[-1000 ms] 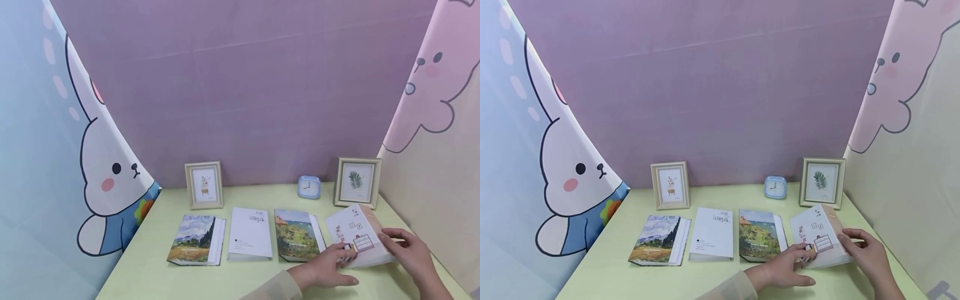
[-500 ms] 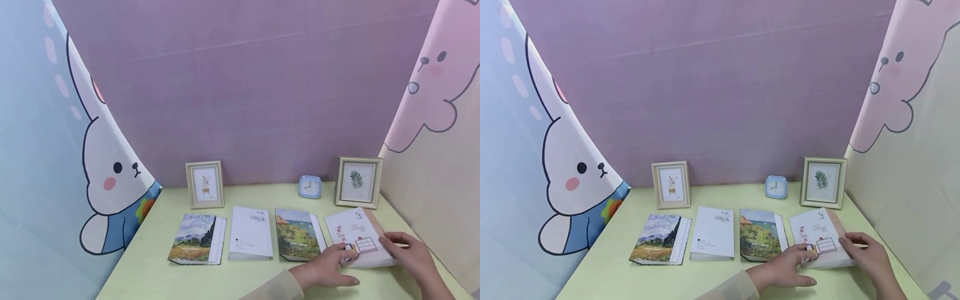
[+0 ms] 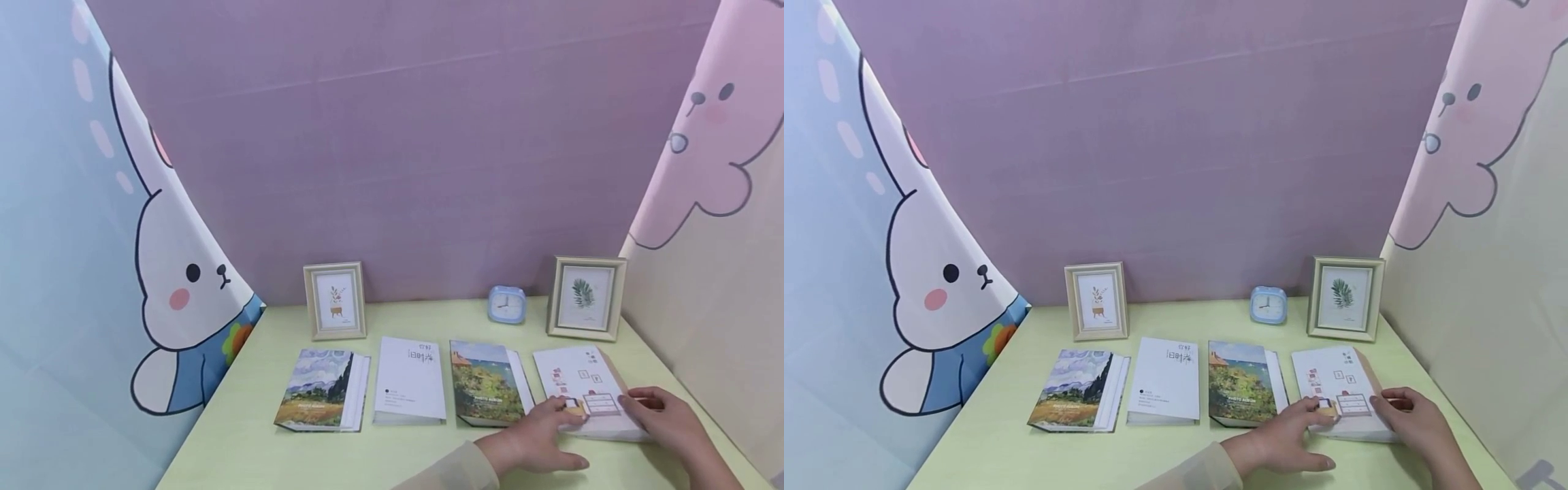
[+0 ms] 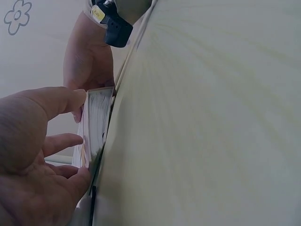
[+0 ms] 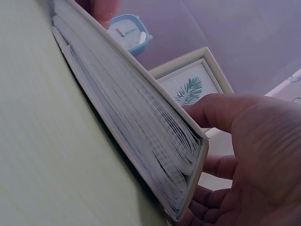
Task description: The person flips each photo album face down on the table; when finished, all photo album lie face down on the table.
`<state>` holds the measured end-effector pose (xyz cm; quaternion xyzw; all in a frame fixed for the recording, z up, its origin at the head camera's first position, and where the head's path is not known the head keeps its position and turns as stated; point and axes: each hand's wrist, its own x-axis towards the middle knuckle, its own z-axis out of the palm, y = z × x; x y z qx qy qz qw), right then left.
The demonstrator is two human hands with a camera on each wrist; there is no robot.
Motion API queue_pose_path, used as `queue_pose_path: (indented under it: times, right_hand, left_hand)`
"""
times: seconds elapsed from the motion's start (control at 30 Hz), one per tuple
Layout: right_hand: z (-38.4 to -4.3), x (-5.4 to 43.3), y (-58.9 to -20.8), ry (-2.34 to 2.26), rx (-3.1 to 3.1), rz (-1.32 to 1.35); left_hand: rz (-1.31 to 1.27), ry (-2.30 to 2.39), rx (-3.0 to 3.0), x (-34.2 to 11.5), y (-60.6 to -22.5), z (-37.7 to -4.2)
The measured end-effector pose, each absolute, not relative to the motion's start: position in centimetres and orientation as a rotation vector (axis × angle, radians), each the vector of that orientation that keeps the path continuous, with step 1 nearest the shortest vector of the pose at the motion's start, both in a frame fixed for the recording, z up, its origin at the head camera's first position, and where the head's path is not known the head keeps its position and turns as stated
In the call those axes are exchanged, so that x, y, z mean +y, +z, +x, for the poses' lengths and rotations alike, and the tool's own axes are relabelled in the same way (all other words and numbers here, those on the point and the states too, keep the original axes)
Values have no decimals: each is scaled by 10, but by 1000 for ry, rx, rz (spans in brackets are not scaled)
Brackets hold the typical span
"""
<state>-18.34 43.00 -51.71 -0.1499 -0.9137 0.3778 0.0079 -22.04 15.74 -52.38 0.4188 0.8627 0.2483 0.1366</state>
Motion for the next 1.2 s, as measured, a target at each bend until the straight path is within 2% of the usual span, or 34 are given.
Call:
queue_pose_path:
  times: [0.3, 0.6, 0.9, 1.2]
  right_hand:
    - [-184, 431, -519, 1149, -2850, -460]
    - [-189, 432, -519, 952, -2808, -328]
    - [-198, 401, -502, 874, -2758, -53]
    - [-203, 372, -488, 780, -2652, 48]
  left_hand:
    - [1226, 819, 2477, 154, -522, -223]
    - [1215, 1014, 2478, 147, -518, -223]
    - [1046, 1381, 2282, 119, -505, -231]
    - [987, 1528, 2287, 85, -498, -235]
